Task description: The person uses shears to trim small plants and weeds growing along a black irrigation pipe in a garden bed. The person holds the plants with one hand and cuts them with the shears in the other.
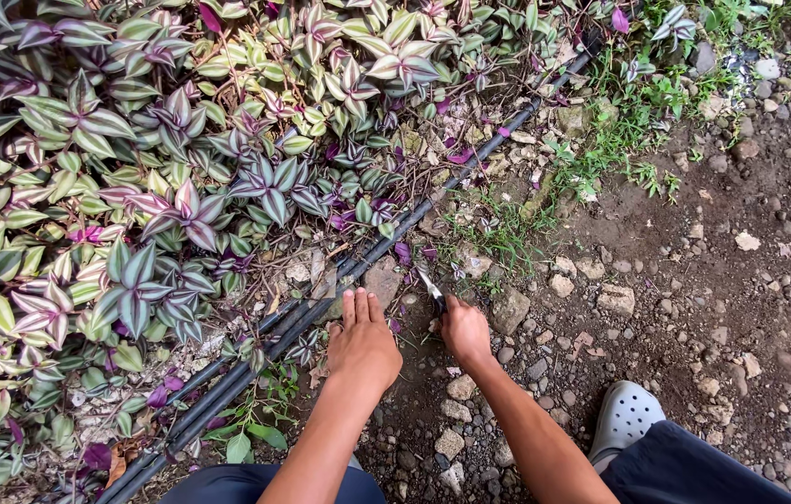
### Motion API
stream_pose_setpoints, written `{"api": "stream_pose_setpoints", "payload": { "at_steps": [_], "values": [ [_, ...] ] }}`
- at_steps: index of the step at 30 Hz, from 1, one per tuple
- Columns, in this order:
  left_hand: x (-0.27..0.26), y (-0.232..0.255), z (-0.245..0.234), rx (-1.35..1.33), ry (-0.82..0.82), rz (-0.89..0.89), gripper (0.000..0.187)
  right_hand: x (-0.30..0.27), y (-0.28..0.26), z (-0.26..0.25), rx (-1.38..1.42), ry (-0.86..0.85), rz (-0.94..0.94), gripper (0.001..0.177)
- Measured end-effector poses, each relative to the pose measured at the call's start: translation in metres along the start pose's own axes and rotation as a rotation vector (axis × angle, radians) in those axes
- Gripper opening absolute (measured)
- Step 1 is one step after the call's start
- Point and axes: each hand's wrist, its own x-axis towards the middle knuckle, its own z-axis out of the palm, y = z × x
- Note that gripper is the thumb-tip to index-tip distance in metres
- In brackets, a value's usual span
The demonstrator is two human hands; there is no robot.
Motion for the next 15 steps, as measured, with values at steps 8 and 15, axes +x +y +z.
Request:
{"api": "stream_pose_setpoints", "payload": {
  "at_steps": [8, 15],
  "values": [
    [-0.007, 0.002, -0.003, 0.019, -0.033, 0.030, 0.077, -0.039, -0.005, -0.034, -0.108, -0.049, 0.268, 0.063],
    [-0.008, -0.001, -0.003, -0.012, -0.026, 0.026, 0.075, 0.010, -0.015, -0.031, -0.221, -0.005, 0.190, 0.065]
  ]
}}
